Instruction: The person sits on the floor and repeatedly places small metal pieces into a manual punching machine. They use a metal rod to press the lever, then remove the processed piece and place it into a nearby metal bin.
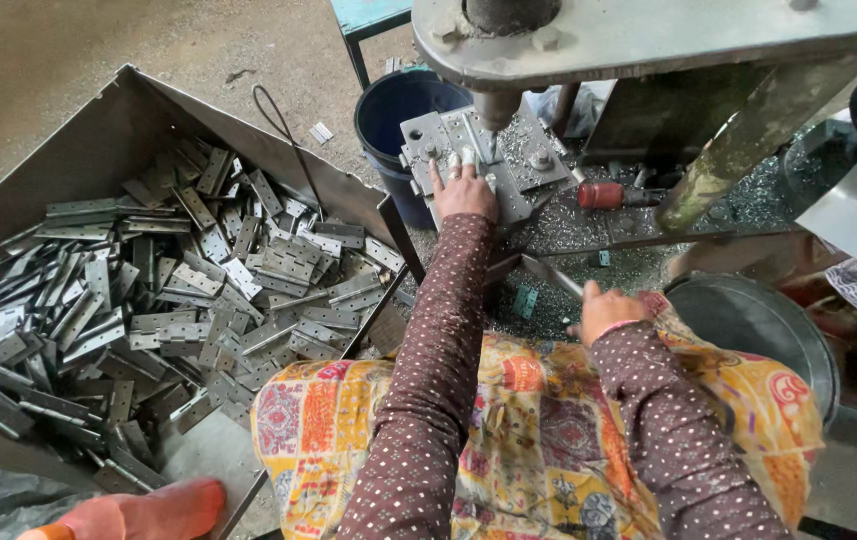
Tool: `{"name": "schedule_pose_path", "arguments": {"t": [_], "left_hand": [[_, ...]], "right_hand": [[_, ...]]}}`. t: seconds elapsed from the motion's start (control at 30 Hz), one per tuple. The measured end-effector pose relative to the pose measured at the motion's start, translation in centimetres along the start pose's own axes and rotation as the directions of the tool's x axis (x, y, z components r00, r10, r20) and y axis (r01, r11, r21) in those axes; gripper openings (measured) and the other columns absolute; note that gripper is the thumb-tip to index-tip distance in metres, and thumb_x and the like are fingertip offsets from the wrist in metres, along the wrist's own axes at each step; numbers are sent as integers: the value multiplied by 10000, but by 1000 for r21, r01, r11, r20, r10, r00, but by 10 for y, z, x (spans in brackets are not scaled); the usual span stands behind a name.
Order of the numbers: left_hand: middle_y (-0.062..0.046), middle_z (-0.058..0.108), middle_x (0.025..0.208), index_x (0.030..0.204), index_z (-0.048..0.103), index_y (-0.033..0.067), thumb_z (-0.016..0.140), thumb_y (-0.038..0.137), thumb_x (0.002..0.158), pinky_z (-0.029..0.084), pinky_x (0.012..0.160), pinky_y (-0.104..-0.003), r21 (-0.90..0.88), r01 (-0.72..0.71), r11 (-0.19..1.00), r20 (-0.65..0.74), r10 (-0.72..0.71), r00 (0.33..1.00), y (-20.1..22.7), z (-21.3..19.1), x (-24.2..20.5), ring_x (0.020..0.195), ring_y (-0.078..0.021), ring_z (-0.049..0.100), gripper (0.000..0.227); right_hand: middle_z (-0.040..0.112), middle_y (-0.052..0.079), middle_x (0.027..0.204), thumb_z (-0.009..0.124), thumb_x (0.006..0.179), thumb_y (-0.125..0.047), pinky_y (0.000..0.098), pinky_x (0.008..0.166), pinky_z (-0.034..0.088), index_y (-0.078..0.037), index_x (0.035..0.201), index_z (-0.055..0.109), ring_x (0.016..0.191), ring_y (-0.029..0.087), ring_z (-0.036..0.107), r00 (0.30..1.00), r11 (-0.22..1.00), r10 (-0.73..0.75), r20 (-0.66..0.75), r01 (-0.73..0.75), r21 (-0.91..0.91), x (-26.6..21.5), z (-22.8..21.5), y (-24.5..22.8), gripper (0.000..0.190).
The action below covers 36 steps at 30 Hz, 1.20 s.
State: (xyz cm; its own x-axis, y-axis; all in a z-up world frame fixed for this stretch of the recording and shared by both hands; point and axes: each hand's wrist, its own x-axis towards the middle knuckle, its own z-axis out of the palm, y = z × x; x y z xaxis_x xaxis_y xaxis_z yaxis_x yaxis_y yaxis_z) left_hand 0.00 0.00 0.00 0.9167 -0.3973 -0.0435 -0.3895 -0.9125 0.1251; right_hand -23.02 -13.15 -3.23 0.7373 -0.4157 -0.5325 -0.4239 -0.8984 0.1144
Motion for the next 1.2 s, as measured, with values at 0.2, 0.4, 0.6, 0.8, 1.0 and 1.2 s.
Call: {"name": "schedule_pose_path", "arguments": {"t": [0.2,0.4,0.6,0.8,1.0,1.2], "left_hand": [[-49,490,1444,1024,748,167,456,209,930,-14,1185,-553,-8,-35,999,-120,34,992,-1,-3,-3,1422,-209,328,310],[-47,644,1198,1094,686,128,601,254,858,241,1157,-495,-199,-295,934,-372,207,905,-32,-3,-58,1186,-207,589,281],[-72,618,1211,1181,603,108,634,141,912,585,858,-328,-123,3,992,-517,-66,854,-177,35,-102,986,-187,639,273],[-80,608,1249,1250,576,143,662,204,855,474,939,-454,-100,218,971,-152,-232,961,-297,101,-120,1093,-288,602,410],[-11,592,1332,1294,542,221,623,189,903,311,1128,-512,-1,118,993,193,-116,974,-291,157,-90,1263,-223,541,400],[-49,576,1314,1373,460,183,681,200,846,244,1174,-486,65,105,992,262,-119,958,-272,137,-81,1277,-217,502,572]], "right_hand": [[511,194,1344,716,923,-404,440,1001,528,-188,1551,-32,1104,288,637,895,967,31,445,-140,214,38,40,0,1000],[665,326,1054,555,1071,-494,529,905,477,-92,1220,631,950,481,630,958,985,-1,-288,50,163,30,64,21,435],[700,11,888,669,981,-437,356,657,513,-193,1037,656,726,222,668,444,964,-186,-877,256,-74,11,55,30,250],[694,-4,897,671,975,-397,334,683,513,-203,969,669,757,212,661,385,961,-150,-911,274,-43,11,44,21,194],[692,-3,887,678,977,-406,330,679,511,-208,983,685,753,210,661,402,971,-137,-905,236,-42,5,44,18,198],[696,7,885,732,1040,-425,340,673,508,-203,980,696,751,224,663,402,966,-110,-909,260,-2,-1,39,14,233]]}}
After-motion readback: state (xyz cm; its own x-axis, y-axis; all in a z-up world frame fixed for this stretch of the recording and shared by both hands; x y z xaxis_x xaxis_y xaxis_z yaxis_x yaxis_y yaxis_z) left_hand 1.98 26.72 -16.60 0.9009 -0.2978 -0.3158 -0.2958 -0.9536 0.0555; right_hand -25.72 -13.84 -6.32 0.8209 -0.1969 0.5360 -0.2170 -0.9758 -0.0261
